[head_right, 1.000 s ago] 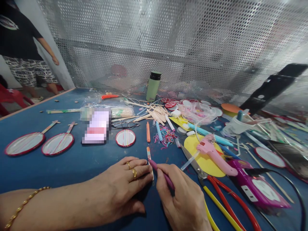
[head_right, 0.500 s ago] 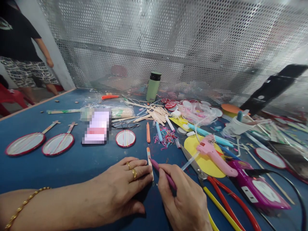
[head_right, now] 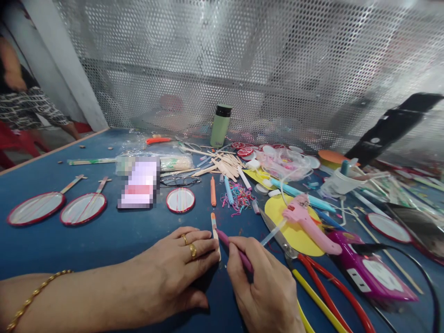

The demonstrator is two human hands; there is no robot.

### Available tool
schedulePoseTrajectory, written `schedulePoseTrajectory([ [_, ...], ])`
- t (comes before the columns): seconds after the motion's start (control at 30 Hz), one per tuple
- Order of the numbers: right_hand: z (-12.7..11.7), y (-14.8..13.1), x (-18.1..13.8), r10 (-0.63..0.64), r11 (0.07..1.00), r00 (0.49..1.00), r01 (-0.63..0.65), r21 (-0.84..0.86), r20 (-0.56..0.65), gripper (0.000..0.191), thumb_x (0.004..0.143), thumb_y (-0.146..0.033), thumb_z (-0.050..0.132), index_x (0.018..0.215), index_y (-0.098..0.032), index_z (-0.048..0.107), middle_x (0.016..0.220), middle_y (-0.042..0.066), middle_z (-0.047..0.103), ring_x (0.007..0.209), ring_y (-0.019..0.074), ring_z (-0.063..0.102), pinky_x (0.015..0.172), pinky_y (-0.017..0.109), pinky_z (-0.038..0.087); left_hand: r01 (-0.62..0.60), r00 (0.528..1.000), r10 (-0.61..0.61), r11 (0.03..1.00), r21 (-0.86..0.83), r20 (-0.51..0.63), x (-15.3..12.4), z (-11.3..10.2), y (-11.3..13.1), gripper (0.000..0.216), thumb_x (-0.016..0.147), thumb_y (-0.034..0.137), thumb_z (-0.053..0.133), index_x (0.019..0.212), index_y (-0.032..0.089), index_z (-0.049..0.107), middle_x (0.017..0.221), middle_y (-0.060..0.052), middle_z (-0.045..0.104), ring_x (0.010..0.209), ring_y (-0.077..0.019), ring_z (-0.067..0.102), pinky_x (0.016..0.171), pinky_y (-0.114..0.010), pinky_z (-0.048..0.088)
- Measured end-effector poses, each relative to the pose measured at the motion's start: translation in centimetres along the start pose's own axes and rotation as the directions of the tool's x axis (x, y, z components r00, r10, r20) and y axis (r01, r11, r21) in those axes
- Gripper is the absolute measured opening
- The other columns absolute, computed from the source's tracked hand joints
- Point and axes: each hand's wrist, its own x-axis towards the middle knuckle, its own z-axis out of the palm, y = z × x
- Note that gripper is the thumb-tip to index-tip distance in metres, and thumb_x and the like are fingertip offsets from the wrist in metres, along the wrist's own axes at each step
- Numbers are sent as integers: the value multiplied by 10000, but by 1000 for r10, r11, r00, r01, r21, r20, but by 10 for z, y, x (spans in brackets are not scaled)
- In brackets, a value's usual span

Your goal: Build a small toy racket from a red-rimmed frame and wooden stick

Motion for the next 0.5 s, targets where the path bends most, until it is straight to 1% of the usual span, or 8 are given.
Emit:
schedulePoseTrajectory([
  [0.2, 0, 3, -2, 37, 999, 999, -37, -34, -25, 142, 985, -297, 521, 927, -263, 646, 774, -58, 749, 628, 115, 722, 582, 178, 524, 8, 1000, -8, 1000, -14, 11, 0, -1, 1, 555, 956, 490, 611, 1334, 90, 537, 1326, -176, 617, 1296, -298, 521, 1112, -434, 365],
  [0.37, 0, 2, -1, -1, 1000, 1000, 1, -28, -23, 131, 984, -278, 522, 936, -262, 642, 783, -59, 749, 646, 112, 727, 611, 169, 532, -5, 1000, 5, 1000, 0, -3, 0, 1, 0, 554, 960, 494, 600, 1332, 88, 537, 1300, -186, 629, 1297, -302, 521, 1091, -445, 386],
  [0.5, -2, 2, -2, 31, 999, 1000, -31, -20, -4, 154, 985, -308, 521, 930, -263, 657, 783, -50, 754, 633, 119, 726, 588, 171, 533, -5, 1000, 5, 1000, 12, 8, 0, 2, -1, 551, 956, 499, 601, 1328, 97, 537, 1291, -191, 628, 1286, -310, 527, 1073, -449, 395],
])
